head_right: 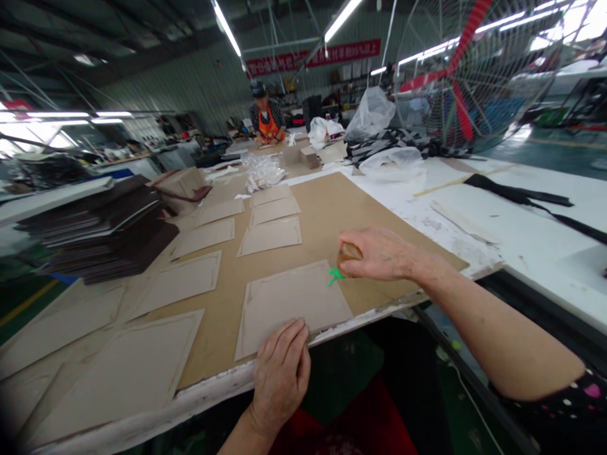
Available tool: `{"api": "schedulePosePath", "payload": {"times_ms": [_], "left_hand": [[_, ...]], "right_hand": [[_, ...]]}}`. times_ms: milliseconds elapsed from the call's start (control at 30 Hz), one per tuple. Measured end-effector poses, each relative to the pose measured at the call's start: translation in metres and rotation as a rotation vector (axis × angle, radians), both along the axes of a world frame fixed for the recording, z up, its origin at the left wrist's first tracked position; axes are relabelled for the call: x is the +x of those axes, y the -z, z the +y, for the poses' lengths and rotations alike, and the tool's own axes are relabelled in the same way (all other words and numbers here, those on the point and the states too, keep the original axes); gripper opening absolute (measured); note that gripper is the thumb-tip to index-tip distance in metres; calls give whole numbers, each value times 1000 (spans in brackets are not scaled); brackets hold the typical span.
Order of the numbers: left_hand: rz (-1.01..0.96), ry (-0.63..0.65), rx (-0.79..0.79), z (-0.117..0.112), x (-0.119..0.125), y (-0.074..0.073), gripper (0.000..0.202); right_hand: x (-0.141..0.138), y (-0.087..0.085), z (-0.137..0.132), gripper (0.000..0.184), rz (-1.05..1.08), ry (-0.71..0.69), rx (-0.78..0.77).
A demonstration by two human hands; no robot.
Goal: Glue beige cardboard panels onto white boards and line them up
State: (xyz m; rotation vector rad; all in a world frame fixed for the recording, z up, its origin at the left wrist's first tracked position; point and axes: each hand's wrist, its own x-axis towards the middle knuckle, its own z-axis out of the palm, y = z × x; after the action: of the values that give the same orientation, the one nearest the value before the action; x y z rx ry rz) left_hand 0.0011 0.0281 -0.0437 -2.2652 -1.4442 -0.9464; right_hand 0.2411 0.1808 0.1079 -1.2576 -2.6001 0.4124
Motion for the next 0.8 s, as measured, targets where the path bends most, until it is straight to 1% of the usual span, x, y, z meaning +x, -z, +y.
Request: {"api": "schedulePosePath", "payload": {"times_ms": [133,233,333,400,533,633,700,800], "left_hand": [[4,-2,-15,0,0,2,33],[2,2,-14,1,0,3,33],[2,-6,-13,0,0,3,33],[8,-9,-22,0,-1,3,34],[9,-3,-39,-1,-1,3,34],[2,-5,-29,0,0,3,33],[1,-1,-24,0,0,3,33],[-3,3,-26,1,0,3,33]], "right_hand": [[22,-2,-35,21,10,-44,-34],[31,2,-50,22,49,-37,-17],[32,10,-52,23,76,-6,30],[32,13,-51,22,89,-1,30],[39,10,-58,24,119,-38,-34],[44,9,-62,25,127,-38,-60],[42,11,-58,25,114,-16,-55],[31,17,-44,25,100,24,5]]}}
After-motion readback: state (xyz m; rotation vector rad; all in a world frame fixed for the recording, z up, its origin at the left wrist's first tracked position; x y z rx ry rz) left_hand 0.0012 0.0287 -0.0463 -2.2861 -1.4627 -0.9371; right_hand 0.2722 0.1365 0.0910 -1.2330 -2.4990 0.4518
